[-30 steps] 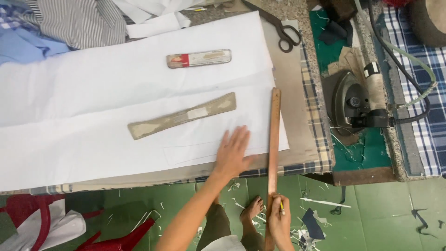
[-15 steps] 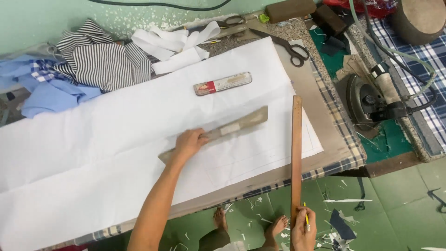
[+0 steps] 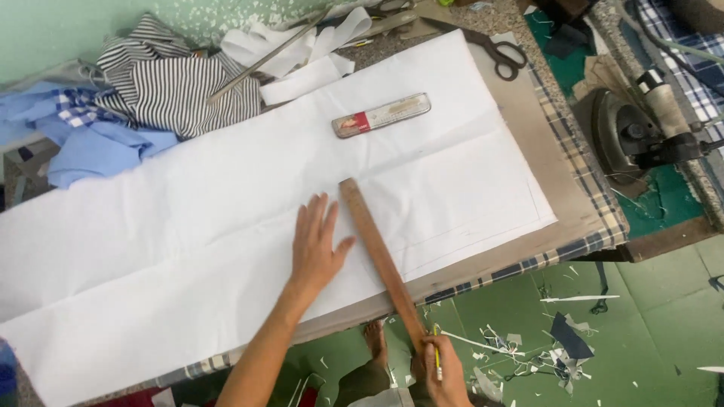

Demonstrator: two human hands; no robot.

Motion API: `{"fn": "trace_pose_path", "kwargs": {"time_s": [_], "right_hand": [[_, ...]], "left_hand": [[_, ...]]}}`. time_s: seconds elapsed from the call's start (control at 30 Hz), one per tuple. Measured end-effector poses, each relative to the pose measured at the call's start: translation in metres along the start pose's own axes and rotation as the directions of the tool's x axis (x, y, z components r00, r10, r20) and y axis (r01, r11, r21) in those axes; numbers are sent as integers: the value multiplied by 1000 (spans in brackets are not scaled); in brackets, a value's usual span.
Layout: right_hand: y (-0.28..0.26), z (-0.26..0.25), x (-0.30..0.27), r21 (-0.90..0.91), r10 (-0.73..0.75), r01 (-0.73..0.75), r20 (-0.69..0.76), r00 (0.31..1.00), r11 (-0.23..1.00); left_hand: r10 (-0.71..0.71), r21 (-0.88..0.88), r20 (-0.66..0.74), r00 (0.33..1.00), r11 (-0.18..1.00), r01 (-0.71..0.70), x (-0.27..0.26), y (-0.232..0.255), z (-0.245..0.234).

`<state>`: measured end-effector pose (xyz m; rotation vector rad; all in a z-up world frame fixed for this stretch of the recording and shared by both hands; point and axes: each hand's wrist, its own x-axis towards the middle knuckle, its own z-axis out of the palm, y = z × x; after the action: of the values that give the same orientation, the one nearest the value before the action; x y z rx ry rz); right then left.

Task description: The person uses a ruler and pencil to draw lines on a large white fabric sheet, then uses shears to cut along the marked lines. The person cuts a long strip and then trims a smaller rectangular piece from the fabric.

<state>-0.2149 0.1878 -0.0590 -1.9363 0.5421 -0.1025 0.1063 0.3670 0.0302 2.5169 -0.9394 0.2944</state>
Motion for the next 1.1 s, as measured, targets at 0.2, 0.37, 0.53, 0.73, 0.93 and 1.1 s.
{"fn": "trace_pose_path", "kwargs": {"time_s": [0.2,0.37,0.53,0.73,0.93,1.1], "right_hand": [[2,16,-17,-11,59,-58,200,978,998],[6,-28,2,-55,-106,120,214,971,991],[-8,-65,102,133,-375,353,240,895,926],[-37,-14,167,-105,-188,249,401,897,963],[-53,18,178,-39,-280,325,416,865,945],[-49,26,179,-60,-280,334,416,865,941]], "left_hand": [[-159,168,317,935,980,110,-96,16,42],[-227,202,344,911,966,164,-115,43,49],[-298,187,278,913,949,253,-118,70,51],[-316,4,243,917,946,325,-115,77,53],[-305,30,248,920,951,307,-119,77,60],[-297,34,244,923,954,298,-120,76,59]]}}
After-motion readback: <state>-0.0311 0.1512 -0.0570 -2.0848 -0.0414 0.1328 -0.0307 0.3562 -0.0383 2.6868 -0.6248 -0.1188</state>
